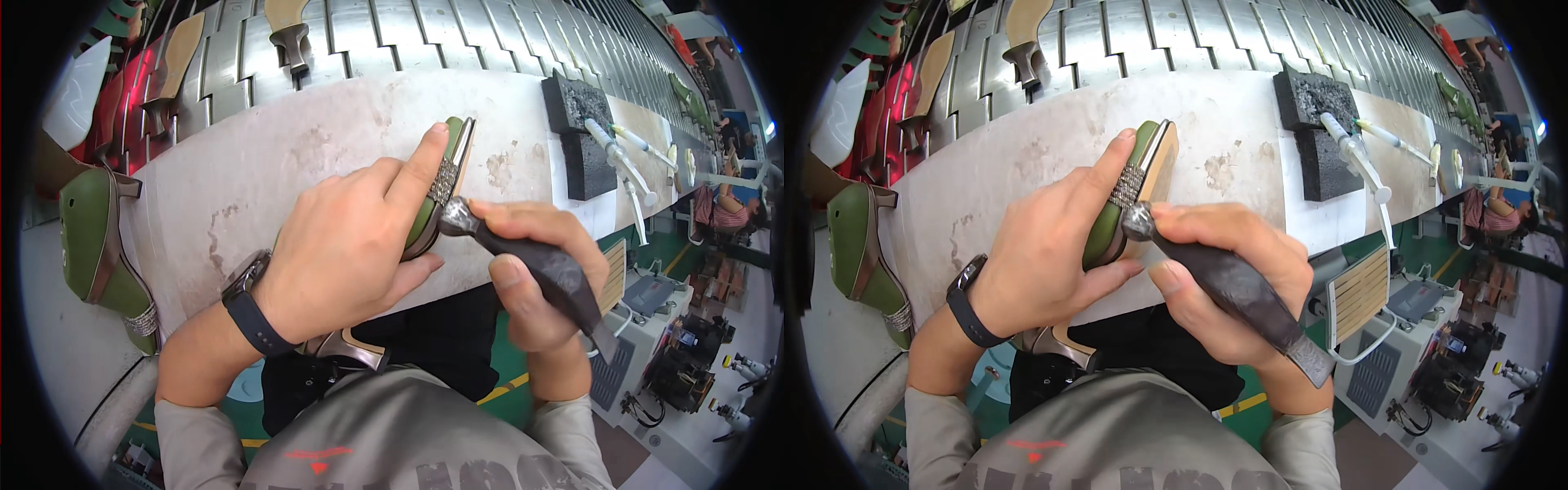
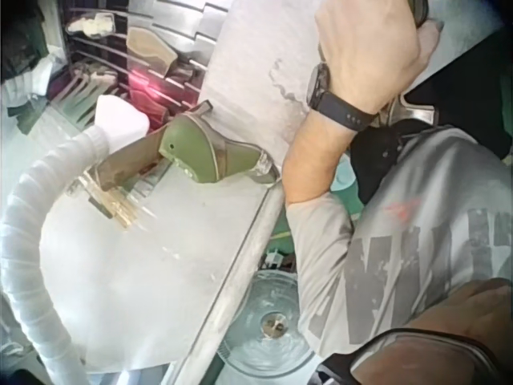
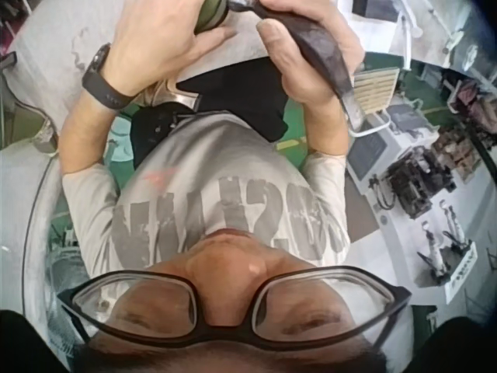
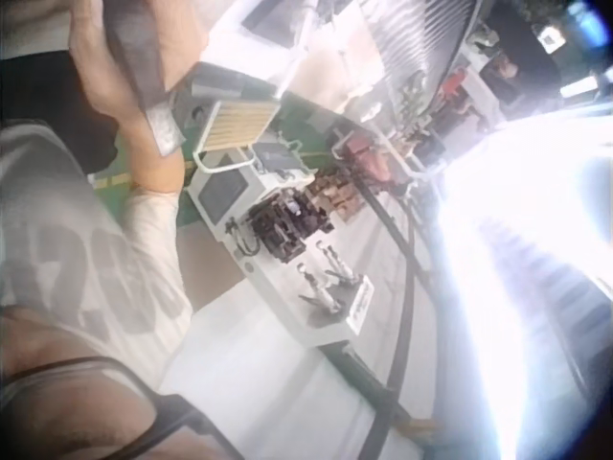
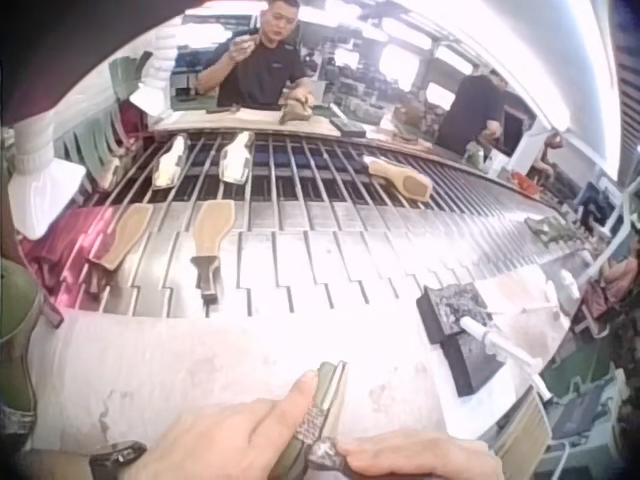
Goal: The person assembles high heel shoes on an assembly line by placing soles and heels onto shoe lasts, applying adhesive with a syringe, and hammering the edges with a hammer.
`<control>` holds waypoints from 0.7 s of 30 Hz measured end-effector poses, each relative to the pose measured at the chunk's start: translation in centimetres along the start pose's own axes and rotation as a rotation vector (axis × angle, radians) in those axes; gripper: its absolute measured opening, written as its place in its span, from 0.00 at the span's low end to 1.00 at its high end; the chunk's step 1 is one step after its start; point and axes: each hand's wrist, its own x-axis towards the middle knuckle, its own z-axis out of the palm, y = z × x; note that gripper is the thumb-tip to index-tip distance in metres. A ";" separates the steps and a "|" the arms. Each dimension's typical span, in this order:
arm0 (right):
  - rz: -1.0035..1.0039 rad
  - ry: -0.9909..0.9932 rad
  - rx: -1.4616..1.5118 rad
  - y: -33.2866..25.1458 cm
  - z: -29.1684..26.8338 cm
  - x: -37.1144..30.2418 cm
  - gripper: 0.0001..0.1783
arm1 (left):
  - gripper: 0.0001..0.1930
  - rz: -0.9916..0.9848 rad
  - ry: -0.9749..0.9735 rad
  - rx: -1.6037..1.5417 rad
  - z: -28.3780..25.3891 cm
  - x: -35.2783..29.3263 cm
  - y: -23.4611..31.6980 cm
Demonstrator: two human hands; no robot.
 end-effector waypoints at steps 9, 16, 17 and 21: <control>-0.317 -0.127 -0.457 -1.3 2.6 -2.1 0.20 | 0.54 0.057 0.018 -0.050 -0.4 -0.6 -1.1; -0.270 -0.001 -0.377 -0.7 5.9 -4.7 0.21 | 0.39 0.020 -0.021 -0.335 -1.3 -0.6 -2.4; -0.266 0.000 -0.367 -0.8 5.7 -4.6 0.21 | 0.34 -0.072 0.055 -0.253 -0.8 -0.7 -2.1; -0.317 -0.033 -0.445 -0.5 4.5 -4.6 0.24 | 0.27 0.008 0.162 -0.182 -0.1 -0.9 -1.8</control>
